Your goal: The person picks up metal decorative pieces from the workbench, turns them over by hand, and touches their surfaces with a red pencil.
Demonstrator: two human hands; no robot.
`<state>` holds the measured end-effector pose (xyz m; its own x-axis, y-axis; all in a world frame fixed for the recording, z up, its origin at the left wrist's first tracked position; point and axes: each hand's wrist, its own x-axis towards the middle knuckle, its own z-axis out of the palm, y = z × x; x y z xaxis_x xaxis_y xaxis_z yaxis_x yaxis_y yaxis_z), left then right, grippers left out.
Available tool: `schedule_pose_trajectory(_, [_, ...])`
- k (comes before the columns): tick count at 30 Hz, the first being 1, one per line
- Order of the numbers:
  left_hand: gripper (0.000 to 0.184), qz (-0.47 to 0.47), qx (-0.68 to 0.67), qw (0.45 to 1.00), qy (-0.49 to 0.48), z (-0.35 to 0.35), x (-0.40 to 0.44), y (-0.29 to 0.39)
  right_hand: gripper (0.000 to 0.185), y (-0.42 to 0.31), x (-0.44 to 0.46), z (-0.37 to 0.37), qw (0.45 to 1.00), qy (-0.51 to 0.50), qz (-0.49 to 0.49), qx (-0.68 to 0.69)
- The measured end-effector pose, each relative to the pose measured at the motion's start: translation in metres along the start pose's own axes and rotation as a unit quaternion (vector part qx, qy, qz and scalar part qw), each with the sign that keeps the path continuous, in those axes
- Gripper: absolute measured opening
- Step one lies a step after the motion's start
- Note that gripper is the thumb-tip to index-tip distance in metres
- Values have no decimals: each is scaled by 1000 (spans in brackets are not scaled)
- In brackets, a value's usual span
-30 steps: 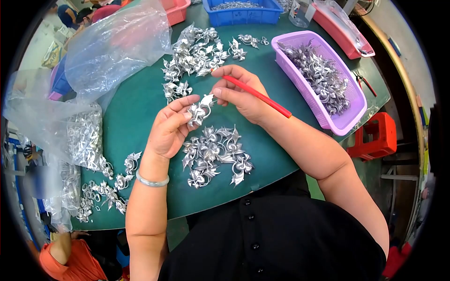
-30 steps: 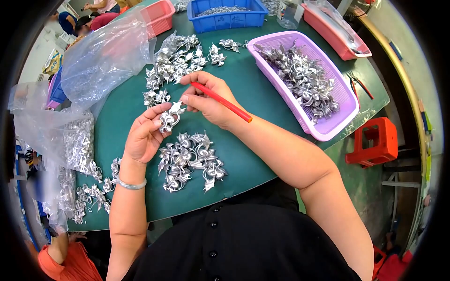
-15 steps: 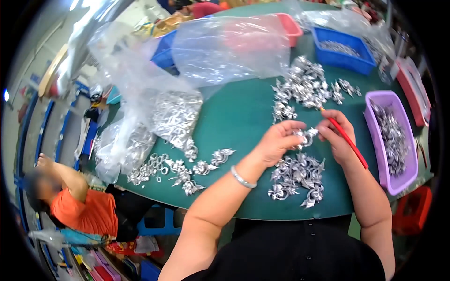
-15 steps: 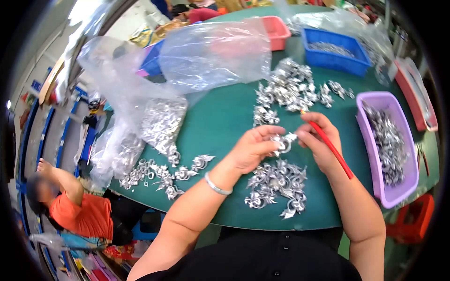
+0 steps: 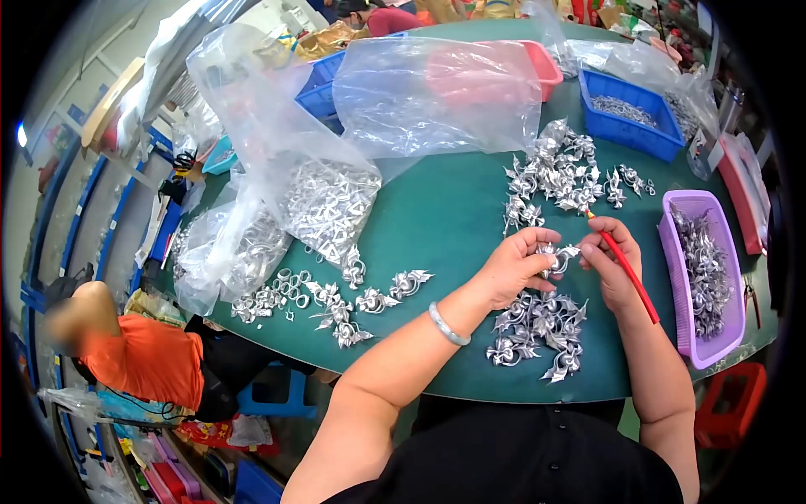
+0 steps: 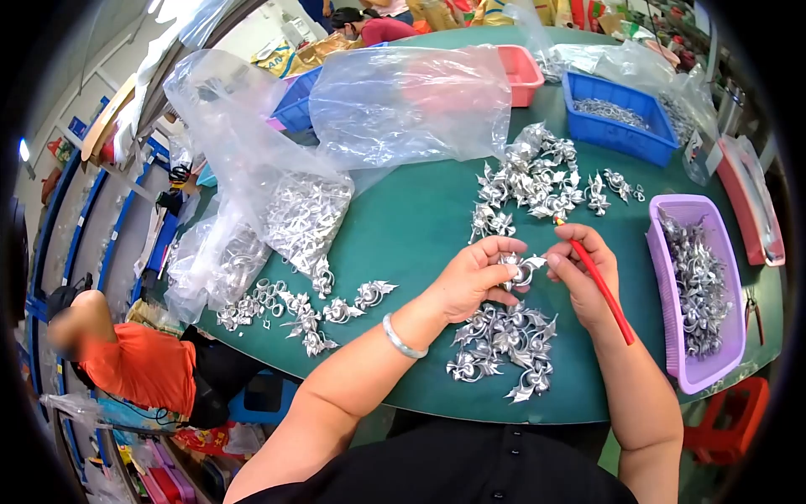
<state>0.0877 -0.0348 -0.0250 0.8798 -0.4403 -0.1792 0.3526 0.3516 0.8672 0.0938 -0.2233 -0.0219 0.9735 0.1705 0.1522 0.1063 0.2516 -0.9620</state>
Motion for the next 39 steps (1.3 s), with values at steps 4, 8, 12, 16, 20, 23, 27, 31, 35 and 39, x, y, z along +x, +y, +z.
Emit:
schedule_pose_trajectory(4, [34, 45, 17, 999, -2, -4, 3, -6, 29, 5, 2, -3, 999, -24, -39, 2])
schedule_pose_trajectory(8, [38, 75, 55, 996, 13, -3, 2, -5, 28, 7, 2, -4, 998, -34, -51, 27])
schedule_pose_trajectory(12, [37, 111, 84, 990, 24, 3, 1, -2, 30, 2, 1, -4, 998, -25, -19, 61])
schedule_pose_trajectory(16, [34, 148, 92, 984, 32, 4, 1, -3, 30, 2, 2, -6, 997, -34, -23, 66])
schedule_pose_trajectory(20, [28, 167, 109, 979, 29, 2, 1, -5, 30, 2, 2, -7, 996, -42, -24, 70])
schedule_pose_trajectory(23, [28, 221, 154, 963, 29, -1, 2, -7, 29, 1, 3, -7, 996, -46, -23, 78])
schedule_pose_trajectory(27, [24, 286, 202, 936, 23, -3, 1, -3, 29, -1, 2, -6, 995, -53, -22, 87])
schedule_pose_trajectory(31, [25, 358, 280, 890, 43, 1, 1, -2, 27, -2, 1, -3, 994, -45, -16, 96])
schedule_pose_trajectory(35, [26, 404, 342, 847, 51, 2, -1, -1, 28, -2, 1, -4, 994, -46, -17, 94])
schedule_pose_trajectory(39, [26, 428, 373, 821, 56, 1, 0, 0, 28, -2, 1, -4, 994, -47, -17, 93])
